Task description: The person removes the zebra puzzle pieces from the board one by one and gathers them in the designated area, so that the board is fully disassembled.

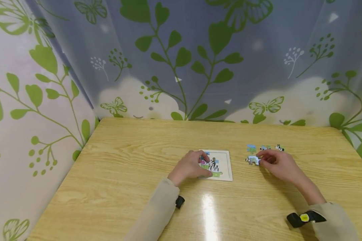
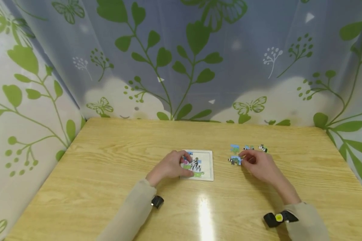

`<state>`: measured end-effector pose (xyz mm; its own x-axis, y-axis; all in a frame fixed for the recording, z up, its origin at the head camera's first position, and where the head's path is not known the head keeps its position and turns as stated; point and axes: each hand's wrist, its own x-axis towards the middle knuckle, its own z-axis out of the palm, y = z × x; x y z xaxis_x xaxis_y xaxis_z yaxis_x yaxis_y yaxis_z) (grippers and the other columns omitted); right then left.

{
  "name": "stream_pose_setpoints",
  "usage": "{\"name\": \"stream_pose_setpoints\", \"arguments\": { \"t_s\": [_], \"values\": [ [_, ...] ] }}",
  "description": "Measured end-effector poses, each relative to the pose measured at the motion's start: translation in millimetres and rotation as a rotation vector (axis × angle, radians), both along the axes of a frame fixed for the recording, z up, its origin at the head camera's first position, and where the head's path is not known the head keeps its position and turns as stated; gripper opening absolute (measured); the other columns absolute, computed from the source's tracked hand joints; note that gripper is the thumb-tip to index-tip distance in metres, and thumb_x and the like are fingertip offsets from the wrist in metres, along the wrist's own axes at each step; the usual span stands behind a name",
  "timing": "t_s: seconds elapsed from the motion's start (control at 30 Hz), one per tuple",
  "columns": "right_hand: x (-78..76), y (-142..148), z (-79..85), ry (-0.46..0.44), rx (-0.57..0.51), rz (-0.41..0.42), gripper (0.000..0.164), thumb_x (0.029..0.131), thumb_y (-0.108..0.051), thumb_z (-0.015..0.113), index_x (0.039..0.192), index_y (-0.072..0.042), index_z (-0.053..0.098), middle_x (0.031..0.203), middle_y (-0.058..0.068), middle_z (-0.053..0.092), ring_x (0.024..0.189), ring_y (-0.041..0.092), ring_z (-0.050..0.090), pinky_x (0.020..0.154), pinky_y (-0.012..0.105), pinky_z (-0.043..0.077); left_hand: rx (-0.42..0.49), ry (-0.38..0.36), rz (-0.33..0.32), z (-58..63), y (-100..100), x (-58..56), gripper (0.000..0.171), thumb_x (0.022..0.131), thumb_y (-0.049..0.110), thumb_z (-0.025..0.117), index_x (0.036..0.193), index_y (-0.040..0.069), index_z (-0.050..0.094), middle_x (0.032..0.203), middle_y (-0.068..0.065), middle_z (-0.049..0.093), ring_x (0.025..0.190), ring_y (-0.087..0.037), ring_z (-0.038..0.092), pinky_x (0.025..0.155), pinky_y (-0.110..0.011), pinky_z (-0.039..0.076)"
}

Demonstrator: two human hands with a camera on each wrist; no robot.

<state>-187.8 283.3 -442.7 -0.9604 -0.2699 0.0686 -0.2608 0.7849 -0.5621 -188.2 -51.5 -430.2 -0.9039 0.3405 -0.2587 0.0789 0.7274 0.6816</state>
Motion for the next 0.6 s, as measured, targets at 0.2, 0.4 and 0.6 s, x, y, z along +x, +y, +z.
{"name": "stream_pose_setpoints", "arguments": {
  "t_s": [0.2, 0.4, 0.6],
  "values": [
    [-3.5, -0.5, -2.4, 0.020, 0.007, 0.007, 0.017, 0.095, -0.012, 0.070, 0.111, -0.008, 0.073, 0.092, 0.004, 0.073, 0.075, 0.004, 0.062, 0.065, 0.026, 0.048, 0.000, -0.010, 0.005, -2.1, 0.1, -1.8, 0.037, 0.081, 0.032, 0.087, 0.110, 0.023, 0.066, 0.112, -0.001, 0.055, 0.099, -0.018, 0.048, 0.083, -0.036, 0.042],
    [-4.5, -1.4, -3.3, 0.018, 0.004, 0.010, 0.016, 0.095, -0.013, 0.070, 0.111, -0.008, 0.073, 0.092, 0.004, 0.073, 0.073, 0.003, 0.061, 0.065, 0.026, 0.048, 0.006, -0.007, 0.005, -3.4, -0.9, -2.0, 0.038, 0.081, 0.033, 0.087, 0.111, 0.023, 0.065, 0.109, -0.001, 0.054, 0.096, -0.018, 0.048, 0.080, -0.035, 0.042],
    [-2.3, -2.4, -1.9, 0.018, 0.001, 0.005, 0.017, 0.096, -0.013, 0.070, 0.112, -0.007, 0.073, 0.093, 0.006, 0.073, 0.074, 0.004, 0.061, 0.065, 0.026, 0.048, 0.013, 0.000, 0.000, -3.7, -1.7, -1.5, 0.041, 0.081, 0.032, 0.087, 0.114, 0.022, 0.065, 0.104, -0.002, 0.054, 0.093, -0.018, 0.048, 0.077, -0.034, 0.041]
  ]
}}
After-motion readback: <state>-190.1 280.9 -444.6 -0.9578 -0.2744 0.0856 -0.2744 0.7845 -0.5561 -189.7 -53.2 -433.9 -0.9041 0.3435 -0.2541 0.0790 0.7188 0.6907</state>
